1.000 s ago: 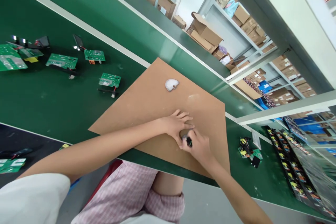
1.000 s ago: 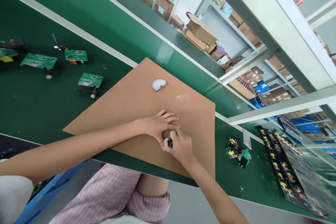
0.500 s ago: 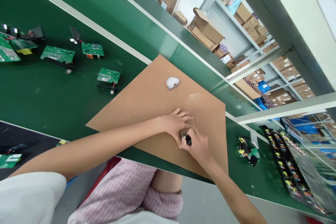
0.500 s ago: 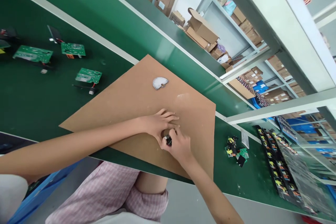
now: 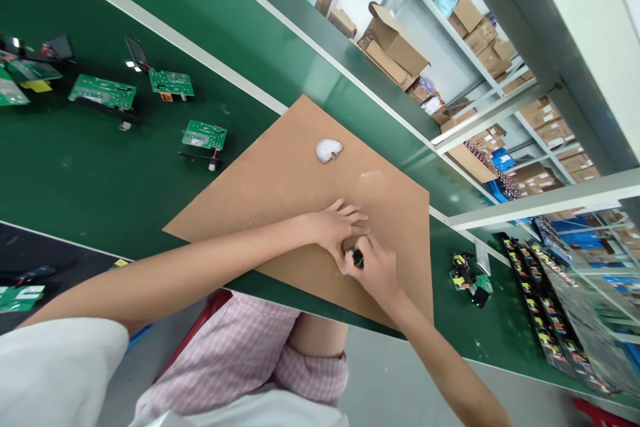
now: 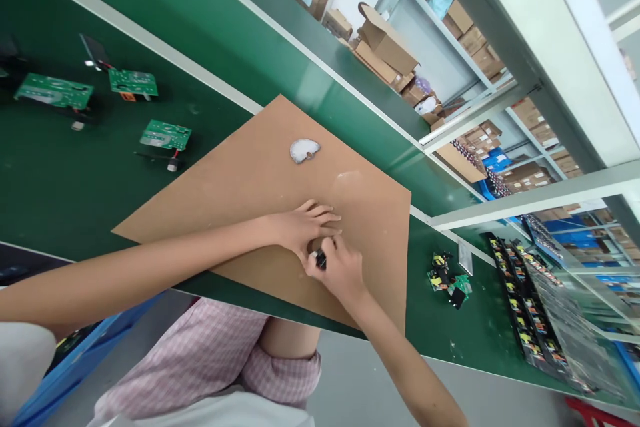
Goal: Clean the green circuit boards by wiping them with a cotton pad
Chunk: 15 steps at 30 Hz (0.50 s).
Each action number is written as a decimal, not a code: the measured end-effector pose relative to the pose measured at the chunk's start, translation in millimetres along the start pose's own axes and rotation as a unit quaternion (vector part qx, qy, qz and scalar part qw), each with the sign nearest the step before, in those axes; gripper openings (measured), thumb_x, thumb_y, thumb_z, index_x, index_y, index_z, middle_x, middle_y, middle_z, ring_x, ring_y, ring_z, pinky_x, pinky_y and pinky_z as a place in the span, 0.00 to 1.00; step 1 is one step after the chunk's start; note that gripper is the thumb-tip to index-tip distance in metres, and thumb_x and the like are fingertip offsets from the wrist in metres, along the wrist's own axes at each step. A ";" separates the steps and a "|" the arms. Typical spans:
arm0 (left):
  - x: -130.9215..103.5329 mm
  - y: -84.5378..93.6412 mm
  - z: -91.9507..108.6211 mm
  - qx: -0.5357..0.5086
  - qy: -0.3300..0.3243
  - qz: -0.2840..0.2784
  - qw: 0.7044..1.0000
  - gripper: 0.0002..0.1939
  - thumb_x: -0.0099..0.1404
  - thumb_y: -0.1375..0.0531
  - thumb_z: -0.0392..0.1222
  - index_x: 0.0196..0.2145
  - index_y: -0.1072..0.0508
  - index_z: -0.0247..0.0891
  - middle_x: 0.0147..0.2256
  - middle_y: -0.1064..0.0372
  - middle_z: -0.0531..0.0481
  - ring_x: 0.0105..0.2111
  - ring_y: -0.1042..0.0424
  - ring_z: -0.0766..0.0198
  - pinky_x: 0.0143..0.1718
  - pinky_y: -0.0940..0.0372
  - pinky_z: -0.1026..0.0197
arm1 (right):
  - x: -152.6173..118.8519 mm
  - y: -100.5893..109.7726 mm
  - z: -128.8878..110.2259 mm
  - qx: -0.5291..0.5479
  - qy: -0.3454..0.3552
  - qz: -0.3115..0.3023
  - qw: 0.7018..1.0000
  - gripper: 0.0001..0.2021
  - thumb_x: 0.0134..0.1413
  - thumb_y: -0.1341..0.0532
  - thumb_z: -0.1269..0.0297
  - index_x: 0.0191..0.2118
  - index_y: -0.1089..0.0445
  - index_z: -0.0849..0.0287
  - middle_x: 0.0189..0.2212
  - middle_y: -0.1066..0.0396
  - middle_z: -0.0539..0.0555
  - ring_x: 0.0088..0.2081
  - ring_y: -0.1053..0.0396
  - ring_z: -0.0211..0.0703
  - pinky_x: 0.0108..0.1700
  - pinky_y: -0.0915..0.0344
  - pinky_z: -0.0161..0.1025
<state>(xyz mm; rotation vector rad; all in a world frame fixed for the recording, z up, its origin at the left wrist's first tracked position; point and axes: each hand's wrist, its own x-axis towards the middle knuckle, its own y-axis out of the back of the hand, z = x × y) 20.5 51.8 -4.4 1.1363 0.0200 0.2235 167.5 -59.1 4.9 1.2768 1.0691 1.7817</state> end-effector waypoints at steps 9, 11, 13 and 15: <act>1.4 -2.6 -1.0 -0.016 -0.001 0.012 1.000 0.48 0.44 0.41 0.68 0.58 0.42 0.40 0.62 0.55 0.40 0.61 0.59 0.42 0.57 0.64 0.44 | -2.2 1.9 0.4 0.006 0.015 -0.014 1.000 0.13 0.53 0.51 0.57 0.24 0.40 0.58 0.22 0.38 0.50 0.21 0.43 0.34 0.22 0.55 0.33; 1.3 -1.9 -0.6 -0.019 -0.002 0.018 1.000 0.48 0.43 0.41 0.68 0.58 0.42 0.40 0.62 0.55 0.38 0.61 0.59 0.42 0.57 0.64 0.44 | -1.8 2.4 0.8 -0.010 -0.004 -0.012 1.000 0.13 0.54 0.51 0.58 0.24 0.39 0.58 0.22 0.39 0.50 0.20 0.43 0.35 0.21 0.56 0.33; 1.0 -0.8 0.1 -0.026 -0.004 0.026 0.999 0.48 0.43 0.40 0.68 0.57 0.41 0.39 0.61 0.54 0.38 0.60 0.58 0.42 0.57 0.63 0.44 | -1.1 2.5 0.5 -0.030 -0.040 -0.009 0.999 0.12 0.54 0.51 0.60 0.25 0.38 0.58 0.22 0.39 0.49 0.19 0.44 0.34 0.21 0.56 0.33; 0.8 0.1 0.9 -0.031 -0.003 0.022 0.999 0.49 0.41 0.40 0.68 0.57 0.41 0.40 0.61 0.54 0.40 0.60 0.57 0.42 0.57 0.63 0.45 | -1.0 2.4 -0.7 -0.029 -0.024 -0.011 0.999 0.13 0.54 0.51 0.59 0.25 0.39 0.59 0.23 0.38 0.50 0.19 0.45 0.34 0.21 0.56 0.33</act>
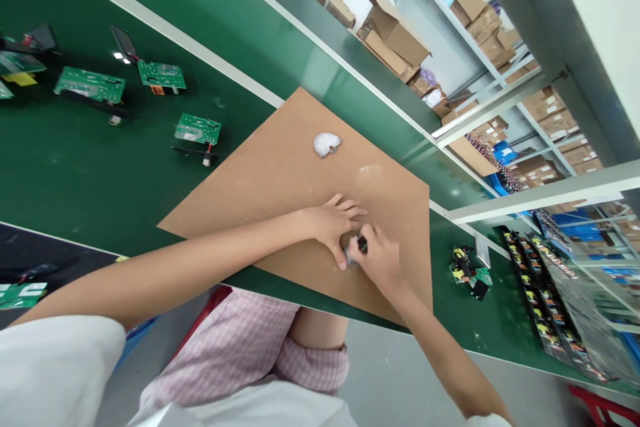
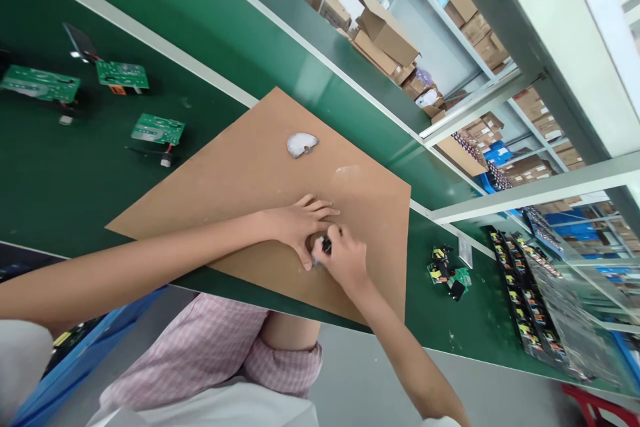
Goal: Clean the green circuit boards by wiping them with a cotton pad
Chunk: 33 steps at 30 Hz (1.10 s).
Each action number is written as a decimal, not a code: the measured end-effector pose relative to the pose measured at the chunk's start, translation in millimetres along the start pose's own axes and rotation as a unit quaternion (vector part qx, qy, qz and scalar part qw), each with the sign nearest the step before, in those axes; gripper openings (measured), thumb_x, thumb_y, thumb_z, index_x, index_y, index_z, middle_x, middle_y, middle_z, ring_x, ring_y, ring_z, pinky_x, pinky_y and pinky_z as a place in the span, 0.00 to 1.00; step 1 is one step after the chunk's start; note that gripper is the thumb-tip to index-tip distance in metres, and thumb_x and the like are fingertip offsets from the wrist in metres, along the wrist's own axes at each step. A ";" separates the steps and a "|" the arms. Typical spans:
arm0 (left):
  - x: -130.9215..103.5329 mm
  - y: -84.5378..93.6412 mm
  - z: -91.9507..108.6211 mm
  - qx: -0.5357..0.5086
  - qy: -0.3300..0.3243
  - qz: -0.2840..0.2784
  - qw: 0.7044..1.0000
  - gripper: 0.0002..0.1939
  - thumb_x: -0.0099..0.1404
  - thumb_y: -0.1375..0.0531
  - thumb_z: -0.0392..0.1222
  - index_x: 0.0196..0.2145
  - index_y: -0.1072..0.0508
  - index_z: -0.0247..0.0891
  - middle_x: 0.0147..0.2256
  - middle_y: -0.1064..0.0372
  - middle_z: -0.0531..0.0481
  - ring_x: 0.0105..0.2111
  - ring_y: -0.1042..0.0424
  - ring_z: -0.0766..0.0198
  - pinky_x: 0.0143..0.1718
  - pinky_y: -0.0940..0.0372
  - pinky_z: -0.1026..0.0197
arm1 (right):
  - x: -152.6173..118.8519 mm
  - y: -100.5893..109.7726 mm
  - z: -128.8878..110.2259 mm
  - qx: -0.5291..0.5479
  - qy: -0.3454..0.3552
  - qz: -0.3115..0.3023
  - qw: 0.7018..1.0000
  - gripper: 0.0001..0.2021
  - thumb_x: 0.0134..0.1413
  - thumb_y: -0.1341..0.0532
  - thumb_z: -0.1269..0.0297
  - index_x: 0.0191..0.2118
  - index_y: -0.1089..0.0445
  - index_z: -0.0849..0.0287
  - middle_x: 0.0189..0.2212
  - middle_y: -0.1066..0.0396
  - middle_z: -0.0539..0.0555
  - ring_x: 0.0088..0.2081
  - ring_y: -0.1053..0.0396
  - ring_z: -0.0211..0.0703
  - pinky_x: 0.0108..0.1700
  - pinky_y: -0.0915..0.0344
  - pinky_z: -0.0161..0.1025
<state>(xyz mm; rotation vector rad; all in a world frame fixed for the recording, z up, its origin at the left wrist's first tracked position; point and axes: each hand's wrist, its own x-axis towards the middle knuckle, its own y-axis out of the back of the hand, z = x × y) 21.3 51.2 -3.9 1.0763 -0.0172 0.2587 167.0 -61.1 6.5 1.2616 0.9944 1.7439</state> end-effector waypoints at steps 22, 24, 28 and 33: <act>-0.4 5.1 4.0 0.044 0.012 -0.028 0.999 0.48 0.46 0.42 0.67 0.59 0.44 0.39 0.62 0.56 0.39 0.61 0.59 0.46 0.58 0.63 0.46 | 10.4 6.6 31.8 0.071 -0.040 -0.114 0.990 0.10 0.58 0.51 0.57 0.31 0.43 0.58 0.28 0.38 0.51 0.24 0.39 0.37 0.21 0.52 0.33; -0.2 4.7 3.5 0.039 0.014 -0.028 0.999 0.48 0.46 0.42 0.67 0.59 0.44 0.39 0.62 0.56 0.39 0.61 0.59 0.46 0.57 0.62 0.46 | 5.5 9.3 25.2 0.093 -0.033 -0.104 0.990 0.10 0.57 0.52 0.58 0.30 0.43 0.58 0.28 0.39 0.50 0.24 0.40 0.36 0.22 0.50 0.32; -0.1 3.0 2.0 0.033 0.006 -0.016 0.999 0.48 0.45 0.41 0.67 0.59 0.44 0.39 0.62 0.57 0.40 0.61 0.59 0.45 0.57 0.62 0.45 | -2.9 7.1 13.2 0.082 0.046 -0.058 0.994 0.10 0.55 0.51 0.58 0.29 0.43 0.58 0.27 0.41 0.51 0.23 0.42 0.36 0.20 0.50 0.32; 0.3 1.8 1.3 0.044 0.004 -0.021 0.999 0.47 0.46 0.42 0.66 0.58 0.43 0.39 0.62 0.56 0.39 0.61 0.59 0.45 0.57 0.61 0.44 | -2.6 2.1 11.1 0.065 -0.002 -0.042 0.997 0.08 0.55 0.52 0.61 0.28 0.44 0.58 0.26 0.42 0.51 0.21 0.44 0.35 0.20 0.50 0.32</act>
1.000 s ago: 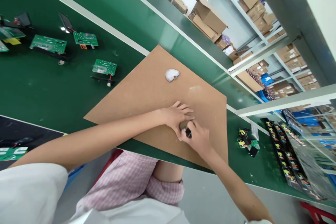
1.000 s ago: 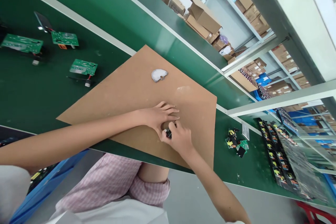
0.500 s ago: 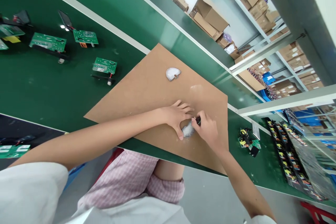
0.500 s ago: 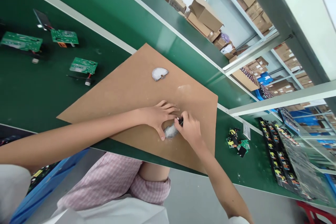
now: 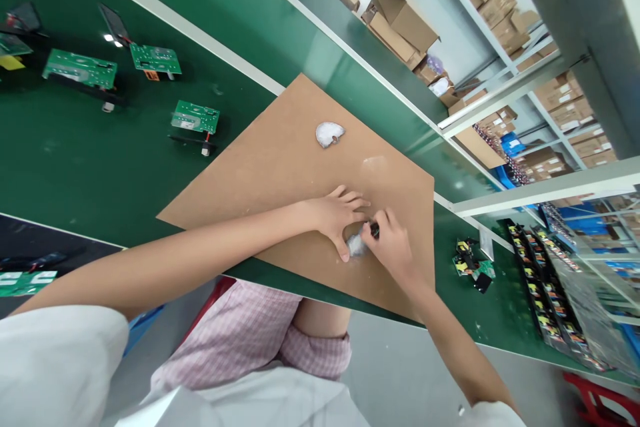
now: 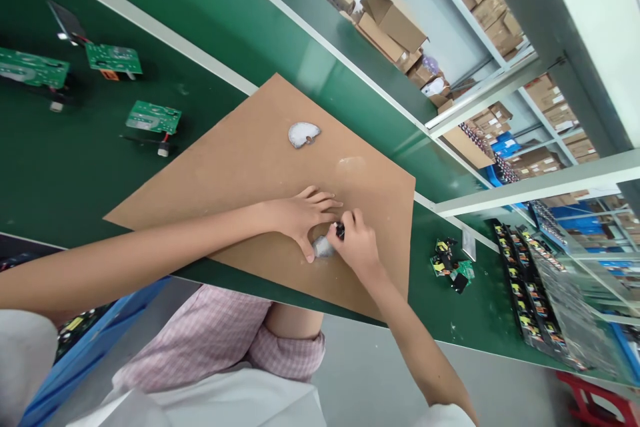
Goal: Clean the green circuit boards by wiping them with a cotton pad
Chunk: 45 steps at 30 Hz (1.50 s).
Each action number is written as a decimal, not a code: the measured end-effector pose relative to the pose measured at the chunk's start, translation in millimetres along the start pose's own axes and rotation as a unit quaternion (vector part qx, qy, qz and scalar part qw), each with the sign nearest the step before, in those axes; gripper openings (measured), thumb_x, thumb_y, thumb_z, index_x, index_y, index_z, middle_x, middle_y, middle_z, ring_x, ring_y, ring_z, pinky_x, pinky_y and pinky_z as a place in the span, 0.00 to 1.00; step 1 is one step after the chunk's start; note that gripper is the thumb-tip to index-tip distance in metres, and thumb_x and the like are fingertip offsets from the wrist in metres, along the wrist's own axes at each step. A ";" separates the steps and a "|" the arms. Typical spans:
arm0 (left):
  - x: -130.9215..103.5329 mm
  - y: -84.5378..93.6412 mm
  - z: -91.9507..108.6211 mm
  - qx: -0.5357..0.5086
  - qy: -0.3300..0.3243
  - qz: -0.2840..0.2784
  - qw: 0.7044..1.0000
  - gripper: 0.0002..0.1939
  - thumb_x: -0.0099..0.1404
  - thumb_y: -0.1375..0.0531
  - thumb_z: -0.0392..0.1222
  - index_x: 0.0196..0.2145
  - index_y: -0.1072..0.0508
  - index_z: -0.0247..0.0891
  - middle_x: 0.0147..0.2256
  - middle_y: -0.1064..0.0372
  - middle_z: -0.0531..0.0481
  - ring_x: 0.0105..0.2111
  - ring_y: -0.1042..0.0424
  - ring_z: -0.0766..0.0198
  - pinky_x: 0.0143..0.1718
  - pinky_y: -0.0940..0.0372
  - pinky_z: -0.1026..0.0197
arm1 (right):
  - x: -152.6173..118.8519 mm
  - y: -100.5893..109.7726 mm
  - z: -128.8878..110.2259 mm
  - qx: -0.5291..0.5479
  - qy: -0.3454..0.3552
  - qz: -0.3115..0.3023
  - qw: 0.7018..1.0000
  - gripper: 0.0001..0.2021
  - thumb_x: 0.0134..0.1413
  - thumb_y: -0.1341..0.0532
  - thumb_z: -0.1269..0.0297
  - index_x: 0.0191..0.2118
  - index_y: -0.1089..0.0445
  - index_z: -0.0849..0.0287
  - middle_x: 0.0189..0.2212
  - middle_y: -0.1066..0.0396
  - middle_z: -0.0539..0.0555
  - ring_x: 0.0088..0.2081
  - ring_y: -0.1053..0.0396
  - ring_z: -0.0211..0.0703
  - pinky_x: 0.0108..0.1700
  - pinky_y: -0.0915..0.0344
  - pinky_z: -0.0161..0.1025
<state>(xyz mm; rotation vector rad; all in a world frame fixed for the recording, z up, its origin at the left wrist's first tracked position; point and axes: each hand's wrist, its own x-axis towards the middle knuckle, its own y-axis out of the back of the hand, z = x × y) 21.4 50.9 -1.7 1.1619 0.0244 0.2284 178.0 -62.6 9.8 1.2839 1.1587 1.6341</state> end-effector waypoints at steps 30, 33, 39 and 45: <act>-2.4 8.0 0.6 -0.029 0.016 -0.017 0.999 0.51 0.41 0.41 0.70 0.59 0.45 0.43 0.63 0.58 0.42 0.61 0.62 0.45 0.58 0.63 0.45 | 1.2 31.2 65.1 0.739 -0.401 -0.022 0.541 0.23 0.54 0.52 0.41 0.26 0.39 0.56 0.22 0.41 0.48 0.19 0.50 0.34 0.23 0.45 0.35; -1.6 7.8 0.1 -0.040 0.013 -0.003 0.999 0.52 0.42 0.42 0.71 0.59 0.45 0.40 0.62 0.57 0.40 0.61 0.61 0.44 0.58 0.62 0.45 | -3.3 38.0 65.4 0.796 -0.410 -0.008 0.446 0.24 0.57 0.55 0.42 0.25 0.38 0.57 0.22 0.42 0.49 0.21 0.47 0.35 0.27 0.42 0.35; 4.0 15.2 23.6 -0.087 -0.031 0.165 0.982 0.41 0.53 0.44 0.65 0.58 0.44 0.39 0.58 0.48 0.43 0.58 0.51 0.52 0.57 0.55 0.51 | 4.3 39.7 20.1 0.821 -0.337 -0.024 0.460 0.23 0.57 0.55 0.41 0.28 0.38 0.55 0.22 0.43 0.48 0.24 0.44 0.38 0.29 0.42 0.37; 2.3 20.4 44.5 -0.102 -0.047 0.303 0.947 0.25 0.57 0.43 0.55 0.49 0.36 0.39 0.50 0.38 0.46 0.49 0.41 0.59 0.51 0.46 0.55 | 15.3 40.7 -15.2 0.750 -0.271 -0.020 0.603 0.26 0.56 0.61 0.39 0.30 0.39 0.55 0.24 0.39 0.51 0.26 0.39 0.42 0.30 0.40 0.39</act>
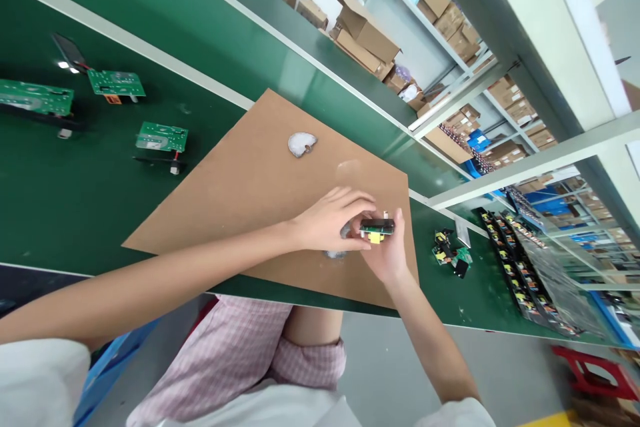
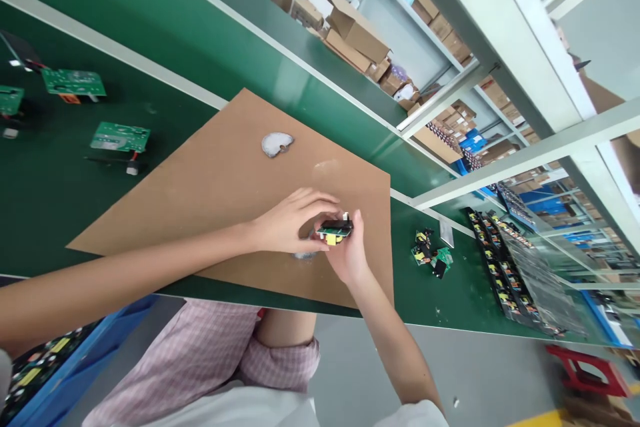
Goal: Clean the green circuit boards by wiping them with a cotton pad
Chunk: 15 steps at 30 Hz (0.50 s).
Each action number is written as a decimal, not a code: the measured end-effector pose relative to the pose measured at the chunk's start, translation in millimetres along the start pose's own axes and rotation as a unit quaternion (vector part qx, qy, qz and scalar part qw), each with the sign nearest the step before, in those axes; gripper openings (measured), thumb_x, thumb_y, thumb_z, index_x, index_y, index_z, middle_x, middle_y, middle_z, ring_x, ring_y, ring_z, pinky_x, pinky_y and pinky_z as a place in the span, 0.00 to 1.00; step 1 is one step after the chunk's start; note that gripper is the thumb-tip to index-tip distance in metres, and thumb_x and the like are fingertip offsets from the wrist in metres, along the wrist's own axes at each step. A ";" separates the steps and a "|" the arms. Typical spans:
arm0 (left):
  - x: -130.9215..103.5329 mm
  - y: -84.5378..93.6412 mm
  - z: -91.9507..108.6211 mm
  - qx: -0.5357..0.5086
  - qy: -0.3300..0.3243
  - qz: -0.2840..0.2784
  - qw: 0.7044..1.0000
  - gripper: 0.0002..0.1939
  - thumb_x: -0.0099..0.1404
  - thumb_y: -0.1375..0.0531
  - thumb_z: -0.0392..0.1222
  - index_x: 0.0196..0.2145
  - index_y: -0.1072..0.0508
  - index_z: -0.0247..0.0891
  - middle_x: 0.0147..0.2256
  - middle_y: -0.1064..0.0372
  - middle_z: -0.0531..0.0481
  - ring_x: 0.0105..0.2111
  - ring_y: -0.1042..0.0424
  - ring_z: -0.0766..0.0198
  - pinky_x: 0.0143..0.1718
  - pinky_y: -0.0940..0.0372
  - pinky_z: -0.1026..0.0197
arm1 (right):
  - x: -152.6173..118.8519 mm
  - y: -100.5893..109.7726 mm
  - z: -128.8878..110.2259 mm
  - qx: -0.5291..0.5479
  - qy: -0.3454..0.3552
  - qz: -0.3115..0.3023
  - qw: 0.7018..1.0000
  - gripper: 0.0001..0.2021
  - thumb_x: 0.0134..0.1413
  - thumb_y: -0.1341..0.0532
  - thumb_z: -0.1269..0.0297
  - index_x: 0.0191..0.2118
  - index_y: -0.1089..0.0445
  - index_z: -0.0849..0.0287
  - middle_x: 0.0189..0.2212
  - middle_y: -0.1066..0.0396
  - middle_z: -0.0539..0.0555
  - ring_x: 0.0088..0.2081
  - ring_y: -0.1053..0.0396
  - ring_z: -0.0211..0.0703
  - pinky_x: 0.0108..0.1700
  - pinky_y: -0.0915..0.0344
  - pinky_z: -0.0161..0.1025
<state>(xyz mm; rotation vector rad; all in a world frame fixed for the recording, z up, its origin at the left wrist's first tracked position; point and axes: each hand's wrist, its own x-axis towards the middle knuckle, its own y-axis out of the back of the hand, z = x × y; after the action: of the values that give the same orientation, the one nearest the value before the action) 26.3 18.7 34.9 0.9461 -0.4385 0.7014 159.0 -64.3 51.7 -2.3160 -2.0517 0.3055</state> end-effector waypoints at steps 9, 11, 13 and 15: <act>-2.4 -2.5 -4.5 0.051 -0.039 0.044 0.997 0.17 0.64 0.48 0.50 0.44 0.33 0.36 0.47 0.33 0.46 0.50 0.38 0.61 0.53 0.44 0.56 | 2.3 20.3 -4.9 -0.286 0.161 0.026 0.944 0.27 0.55 0.57 0.38 0.47 0.41 0.54 0.46 0.36 0.57 0.46 0.35 0.48 0.40 0.34 0.43; -2.6 -2.7 -5.2 0.068 -0.017 0.035 0.997 0.17 0.65 0.49 0.50 0.43 0.33 0.35 0.43 0.31 0.45 0.45 0.34 0.60 0.47 0.40 0.57 | -5.1 20.3 -14.7 -0.372 0.211 0.057 0.902 0.25 0.53 0.48 0.40 0.48 0.41 0.54 0.46 0.36 0.57 0.45 0.35 0.48 0.42 0.34 0.44; -3.1 -3.3 -5.9 0.091 0.002 0.019 0.996 0.15 0.64 0.48 0.49 0.40 0.33 0.34 0.38 0.30 0.46 0.38 0.32 0.61 0.40 0.39 0.58 | -13.5 14.7 -21.5 -0.477 0.228 0.080 0.845 0.27 0.48 0.40 0.45 0.51 0.41 0.53 0.45 0.35 0.56 0.42 0.34 0.48 0.41 0.34 0.43; -3.6 -4.3 -6.1 0.114 0.015 0.005 0.993 0.12 0.63 0.47 0.46 0.39 0.33 0.35 0.34 0.31 0.47 0.35 0.33 0.62 0.36 0.39 0.59 | -18.5 6.9 -23.0 -0.555 0.218 0.089 0.798 0.28 0.46 0.37 0.49 0.52 0.41 0.52 0.45 0.36 0.56 0.41 0.34 0.47 0.40 0.34 0.44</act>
<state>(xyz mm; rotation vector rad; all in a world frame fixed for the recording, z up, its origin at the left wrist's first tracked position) 27.1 20.9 27.0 1.1469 -0.3426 0.7850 167.5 -81.0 75.5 -2.6071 -1.9493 -1.7112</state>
